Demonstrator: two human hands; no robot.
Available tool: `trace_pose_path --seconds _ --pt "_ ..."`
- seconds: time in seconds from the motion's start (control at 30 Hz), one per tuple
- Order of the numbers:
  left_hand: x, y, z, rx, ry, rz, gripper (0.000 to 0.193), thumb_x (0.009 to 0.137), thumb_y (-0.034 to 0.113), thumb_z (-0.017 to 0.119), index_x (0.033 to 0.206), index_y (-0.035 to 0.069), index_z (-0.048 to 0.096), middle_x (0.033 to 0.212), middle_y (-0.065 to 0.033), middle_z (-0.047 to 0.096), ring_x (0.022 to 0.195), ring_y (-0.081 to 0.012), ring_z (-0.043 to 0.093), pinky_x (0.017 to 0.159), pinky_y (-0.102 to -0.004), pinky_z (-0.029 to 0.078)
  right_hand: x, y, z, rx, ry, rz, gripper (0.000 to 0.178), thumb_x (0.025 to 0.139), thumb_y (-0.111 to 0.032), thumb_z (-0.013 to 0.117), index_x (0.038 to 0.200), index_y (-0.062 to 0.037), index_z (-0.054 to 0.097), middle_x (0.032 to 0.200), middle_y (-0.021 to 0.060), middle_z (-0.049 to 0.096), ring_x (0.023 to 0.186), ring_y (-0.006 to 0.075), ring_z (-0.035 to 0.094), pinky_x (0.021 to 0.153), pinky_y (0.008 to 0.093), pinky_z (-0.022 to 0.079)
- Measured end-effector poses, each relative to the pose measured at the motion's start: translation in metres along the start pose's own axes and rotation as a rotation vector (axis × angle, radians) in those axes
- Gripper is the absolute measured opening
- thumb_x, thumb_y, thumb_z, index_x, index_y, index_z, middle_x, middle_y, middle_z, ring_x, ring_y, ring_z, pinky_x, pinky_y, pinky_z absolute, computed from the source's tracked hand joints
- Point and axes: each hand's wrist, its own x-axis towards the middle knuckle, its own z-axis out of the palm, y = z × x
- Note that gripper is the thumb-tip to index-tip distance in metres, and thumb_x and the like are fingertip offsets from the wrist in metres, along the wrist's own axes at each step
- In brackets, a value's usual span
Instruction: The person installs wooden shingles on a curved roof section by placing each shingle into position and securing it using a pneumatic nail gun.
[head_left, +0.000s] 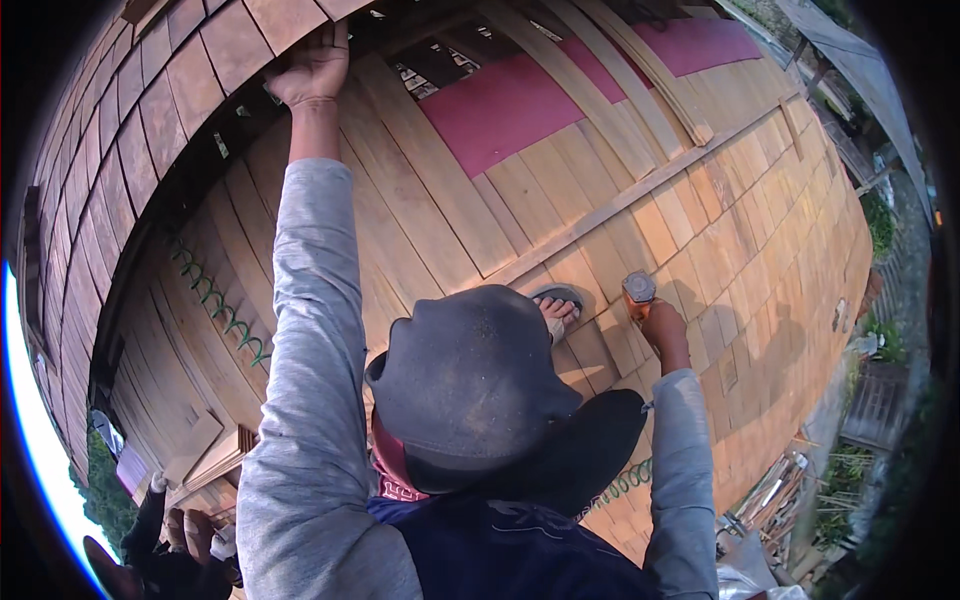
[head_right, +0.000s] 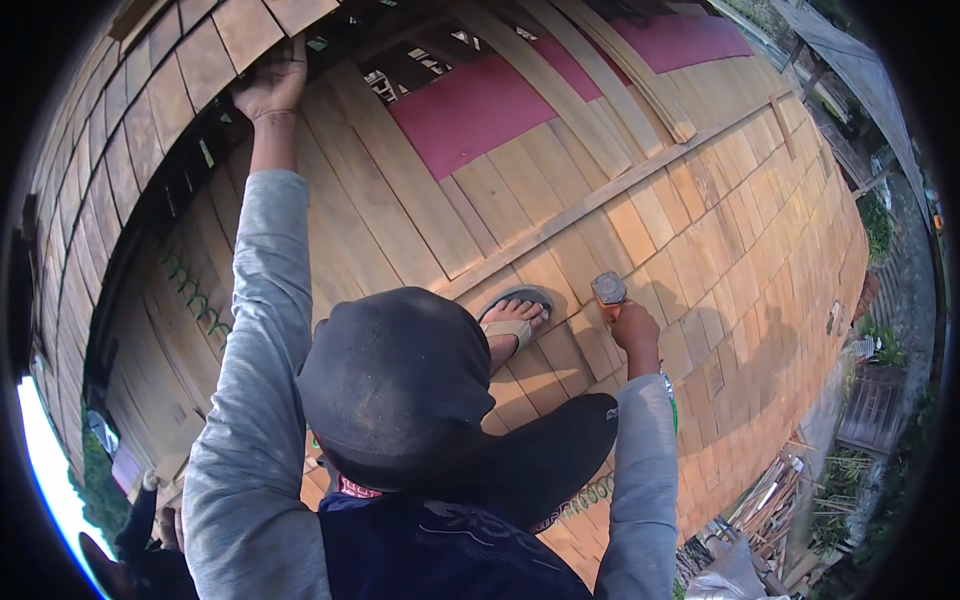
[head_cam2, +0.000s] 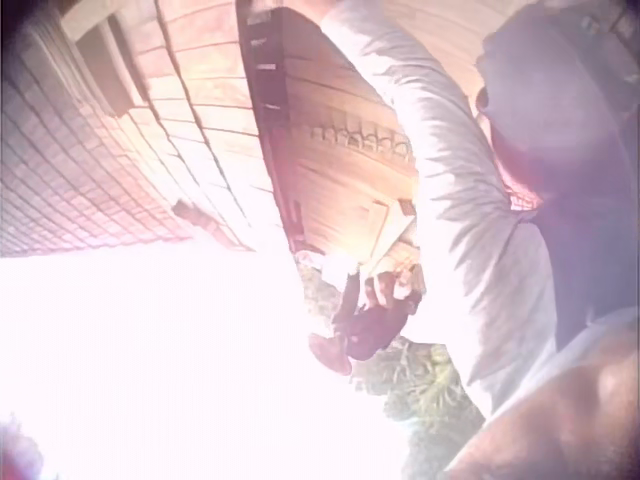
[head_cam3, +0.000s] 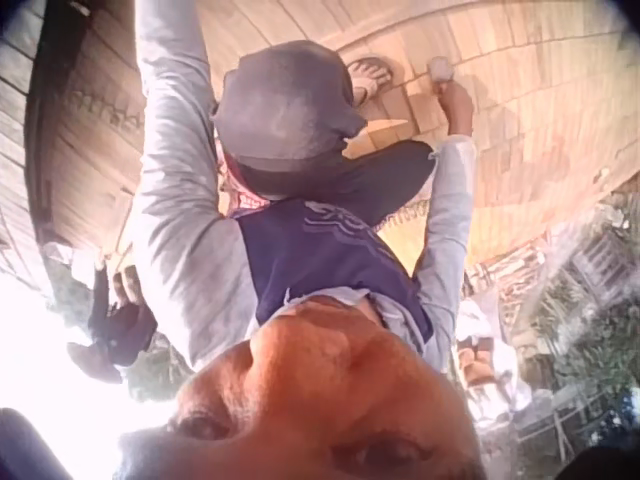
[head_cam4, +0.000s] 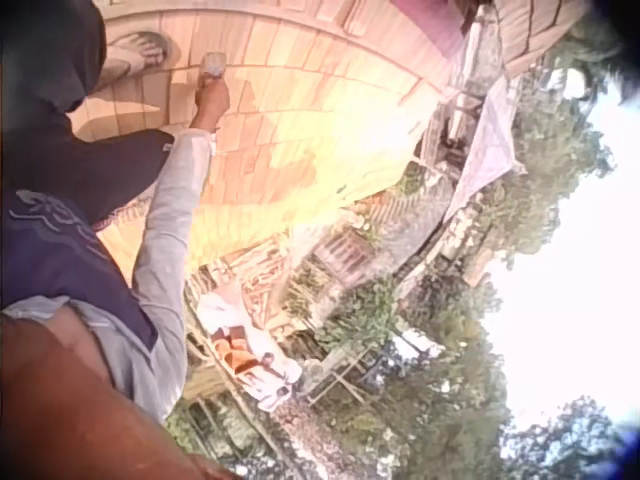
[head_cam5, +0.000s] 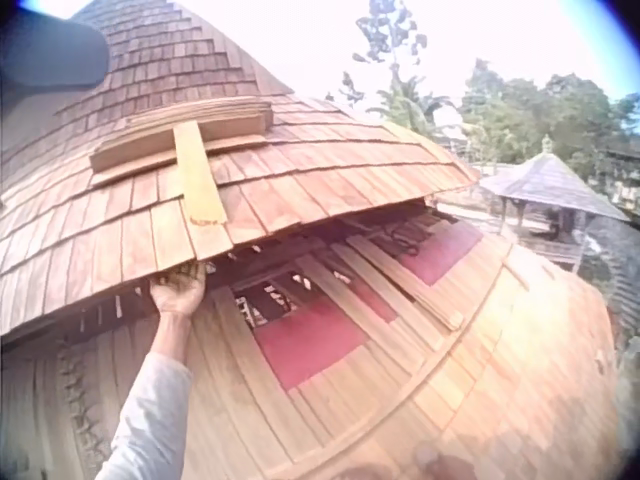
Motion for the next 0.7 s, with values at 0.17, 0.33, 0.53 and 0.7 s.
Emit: trace_pose_path --seconds 0.17,0.33,0.53,0.7 --pt "-0.014 -0.073 -0.023 0.606 0.463 -0.169 0.084 0.111 0.066 0.035 0.139 -0.01 0.058 0.149 -0.03 0.059 0.14 -0.0425 0.058 0.122 -0.0571 0.043 0.012 0.012 -0.013 0.021 -0.065 -0.016 0.031 0.095 -0.018 0.067 0.124 -0.0092 0.072 0.117 0.0196 0.078 0.11 0.0387 0.076 0.095 0.05 0.061" --pt "-0.012 -0.199 -0.1 1.063 0.329 -0.633 0.057 0.11 0.047 0.058 0.137 -0.003 0.064 0.135 -0.0205 0.071 0.124 -0.0319 0.069 0.109 -0.0445 0.054 0.025 0.004 -0.02 -0.024 -0.129 0.021 0.032 0.093 -0.014 0.067 0.124 -0.0082 0.072 0.119 0.0204 0.077 0.111 0.0384 0.076 0.094 0.0502 0.061" --pt "0.001 -0.346 -0.187 1.7 -0.431 -0.617 0.076 0.09 0.039 0.086 0.149 -0.001 0.058 0.144 -0.0198 0.066 0.136 -0.0355 0.061 0.117 -0.0468 0.047 0.026 -0.017 -0.026 -0.063 -0.133 0.067 0.032 0.09 -0.01 0.07 0.122 -0.0059 0.068 0.114 0.0193 0.076 0.103 0.0378 0.077 0.086 0.0502 0.063" --pt "0.027 -0.415 -0.225 2.065 -1.068 -0.492 0.088 0.079 0.038 0.092 0.153 0.006 0.057 0.166 -0.0175 0.047 0.158 -0.0359 0.037 0.13 -0.0526 0.029 0.024 -0.029 -0.027 -0.071 -0.089 0.117 0.028 0.092 -0.009 0.069 0.118 -0.0024 0.063 0.111 0.0185 0.073 0.095 0.0379 0.078 0.079 0.0492 0.064"
